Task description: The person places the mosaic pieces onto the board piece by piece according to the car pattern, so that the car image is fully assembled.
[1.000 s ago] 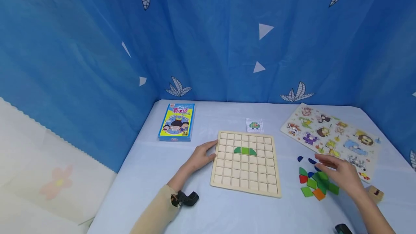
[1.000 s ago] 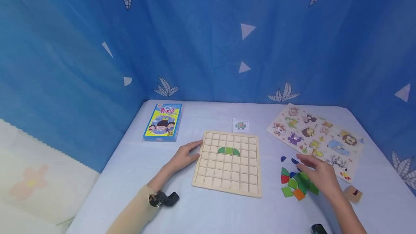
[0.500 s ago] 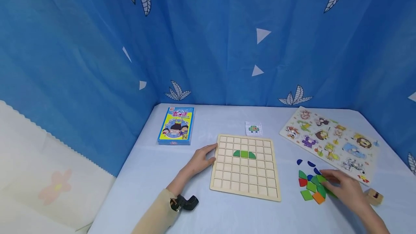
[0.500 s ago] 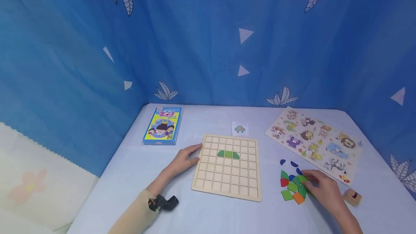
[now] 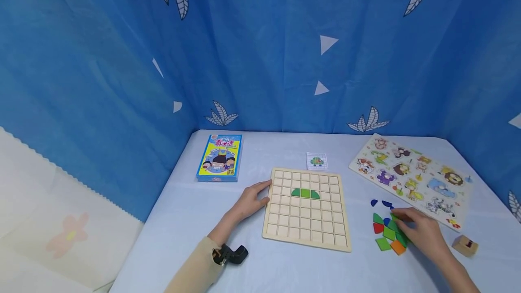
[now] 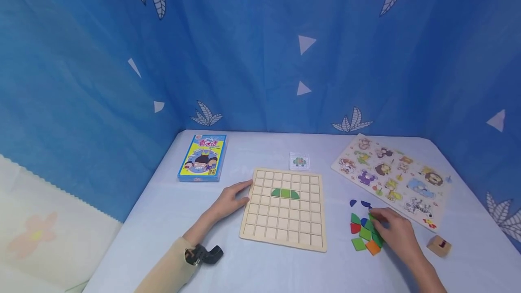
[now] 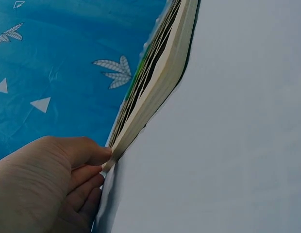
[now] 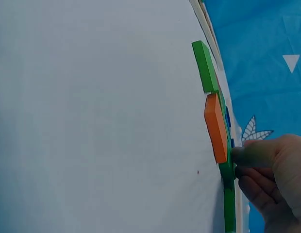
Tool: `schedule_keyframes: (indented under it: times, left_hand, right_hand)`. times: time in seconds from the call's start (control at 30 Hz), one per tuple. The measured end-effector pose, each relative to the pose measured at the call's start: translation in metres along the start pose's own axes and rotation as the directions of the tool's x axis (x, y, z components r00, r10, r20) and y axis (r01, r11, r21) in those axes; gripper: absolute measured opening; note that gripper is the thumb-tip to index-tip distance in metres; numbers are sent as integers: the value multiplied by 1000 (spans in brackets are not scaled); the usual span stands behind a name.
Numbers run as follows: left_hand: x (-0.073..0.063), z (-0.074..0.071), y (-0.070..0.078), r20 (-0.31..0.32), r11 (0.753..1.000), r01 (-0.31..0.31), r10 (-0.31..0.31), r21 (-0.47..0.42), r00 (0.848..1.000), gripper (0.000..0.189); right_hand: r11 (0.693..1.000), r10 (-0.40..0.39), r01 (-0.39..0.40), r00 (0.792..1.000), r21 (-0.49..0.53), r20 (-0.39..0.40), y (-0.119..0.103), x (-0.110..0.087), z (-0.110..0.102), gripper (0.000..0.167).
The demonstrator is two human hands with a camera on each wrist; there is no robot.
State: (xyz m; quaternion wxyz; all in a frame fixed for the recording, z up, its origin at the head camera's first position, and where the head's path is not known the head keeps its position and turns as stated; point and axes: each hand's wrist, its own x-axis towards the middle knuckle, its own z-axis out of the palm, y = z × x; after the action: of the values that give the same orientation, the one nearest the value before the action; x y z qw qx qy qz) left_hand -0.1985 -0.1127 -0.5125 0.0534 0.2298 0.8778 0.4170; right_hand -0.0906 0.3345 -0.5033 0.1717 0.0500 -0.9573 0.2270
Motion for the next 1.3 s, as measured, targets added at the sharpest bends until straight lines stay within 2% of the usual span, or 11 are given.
schedule_keyframes:
  times: [0.2, 0.47, 0.57, 0.8, 0.9, 1.1, 1.3]
  left_hand:
    - [-3, 1, 1, 21, 1000, 6, -6, 2, 1000, 55]
    - [-1, 0, 3, 5, 1000, 0, 0, 8, 1000, 54]
    - [-1, 1, 3, 12, 1000, 13, -13, 3, 1000, 55]
    - [-1, 1, 3, 12, 1000, 0, 0, 8, 1000, 55]
    - [-2, 0, 3, 11, 1000, -6, 6, 10, 1000, 55]
    - [-2, -2, 1, 1, 1000, -10, 10, 15, 1000, 55]
    - [1, -2, 0, -2, 1000, -21, 21, 23, 1000, 54]
  right_hand:
    - [1000, -22, 22, 1000, -16, 3, 0, -2, 5, 28]
    - [999, -41, 40, 999, -21, -33, 3, 11, 8, 28]
    - [1000, -3, 3, 1000, 0, -31, 2, 12, 8, 28]
    - [985, 156, -153, 987, 79, -27, 3, 8, -8, 25]
    - [979, 180, -179, 984, 96, -9, 5, 6, -15, 26]
    - [983, 154, -158, 987, 94, 54, 10, 3, -15, 30]
    - [987, 112, -116, 993, 108, 39, -1, 6, -12, 27]
